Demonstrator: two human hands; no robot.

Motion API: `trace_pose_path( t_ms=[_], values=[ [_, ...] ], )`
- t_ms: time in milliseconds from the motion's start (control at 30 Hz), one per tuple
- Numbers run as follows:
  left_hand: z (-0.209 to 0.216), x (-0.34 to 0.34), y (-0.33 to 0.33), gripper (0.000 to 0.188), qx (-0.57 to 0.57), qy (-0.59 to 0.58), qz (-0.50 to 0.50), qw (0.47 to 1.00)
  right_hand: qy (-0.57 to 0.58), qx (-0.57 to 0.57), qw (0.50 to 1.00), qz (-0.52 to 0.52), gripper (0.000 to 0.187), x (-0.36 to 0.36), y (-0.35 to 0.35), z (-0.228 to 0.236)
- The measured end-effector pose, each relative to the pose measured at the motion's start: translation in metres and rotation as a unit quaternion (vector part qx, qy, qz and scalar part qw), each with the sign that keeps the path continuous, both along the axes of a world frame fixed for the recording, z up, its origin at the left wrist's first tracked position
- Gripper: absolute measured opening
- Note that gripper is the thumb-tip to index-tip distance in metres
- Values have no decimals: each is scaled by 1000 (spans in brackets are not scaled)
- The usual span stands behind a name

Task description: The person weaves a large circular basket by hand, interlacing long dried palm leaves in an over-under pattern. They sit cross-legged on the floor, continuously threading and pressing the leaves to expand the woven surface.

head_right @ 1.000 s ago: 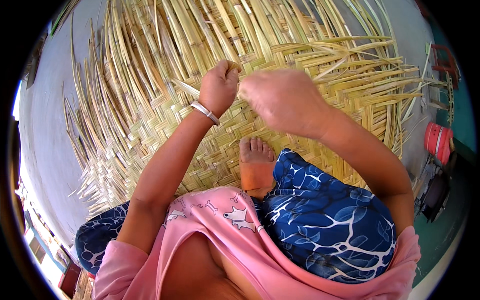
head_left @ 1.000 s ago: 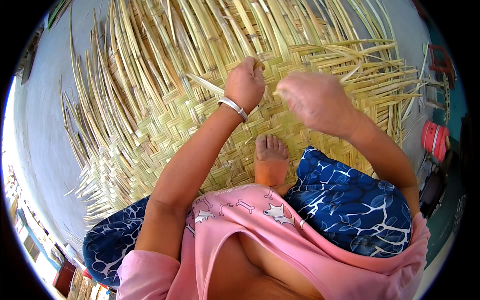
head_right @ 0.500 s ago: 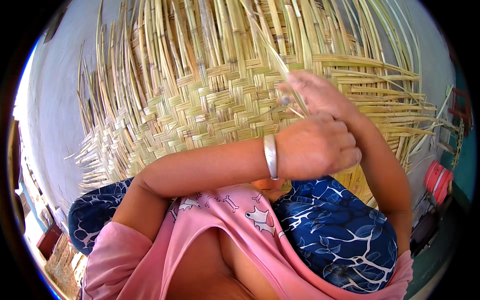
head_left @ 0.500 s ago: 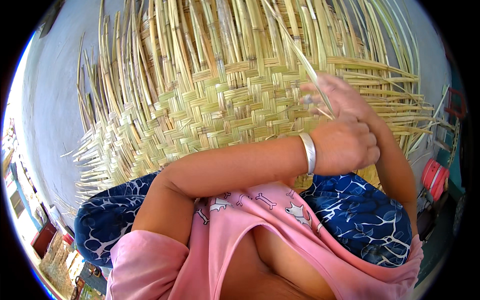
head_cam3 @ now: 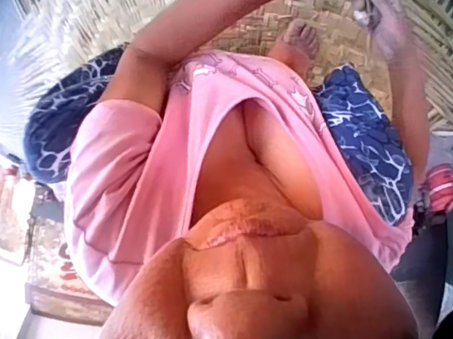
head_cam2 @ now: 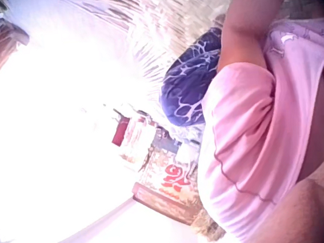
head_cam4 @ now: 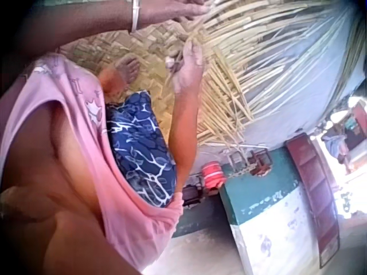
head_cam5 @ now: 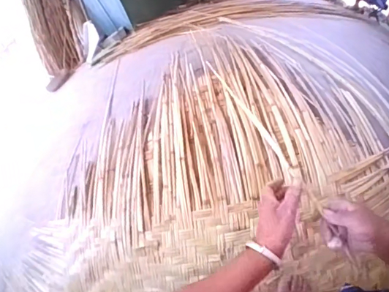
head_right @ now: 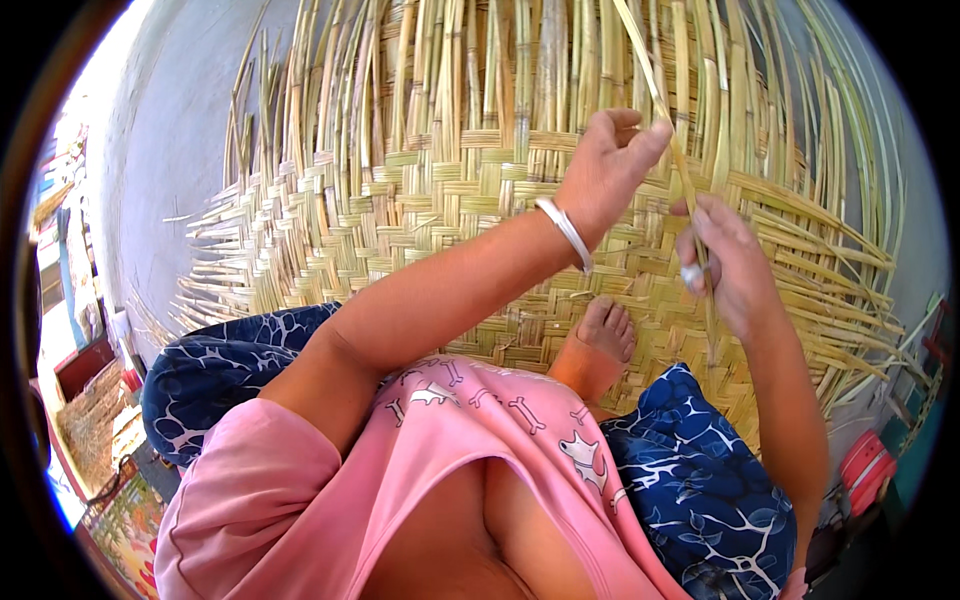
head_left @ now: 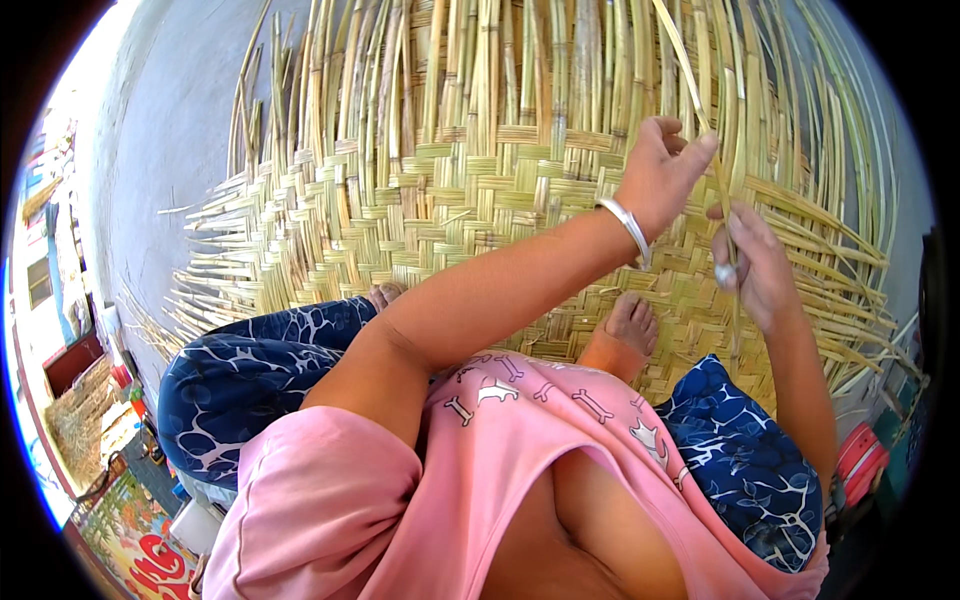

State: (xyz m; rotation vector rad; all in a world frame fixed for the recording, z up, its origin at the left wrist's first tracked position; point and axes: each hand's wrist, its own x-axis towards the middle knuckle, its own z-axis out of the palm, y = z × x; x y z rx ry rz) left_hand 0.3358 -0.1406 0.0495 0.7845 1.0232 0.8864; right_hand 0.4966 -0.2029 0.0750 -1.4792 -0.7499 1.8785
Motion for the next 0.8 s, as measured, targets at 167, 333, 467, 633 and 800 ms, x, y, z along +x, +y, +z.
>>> trace_pose_path(
  t_ms=[167,333,467,633,800],
  values=[
    [-1,-19,20,26,-34,-138,-145,979,80,-49,995,20,25,1,-36,-18],
    [-4,-18,3,17,67,-69,-146,985,-28,15,999,-7,25,-1,-40,-16],
    [-14,-22,-4,19,-39,-54,-116,991,-144,80,986,40,23,-7,-28,-18],
    [-25,-26,-7,21,-98,-62,-146,983,-115,40,992,21,22,-8,-33,-22],
    [-34,-30,-13,25,-112,-68,-197,972,49,-71,996,-35,23,3,-36,-27]
  ],
)
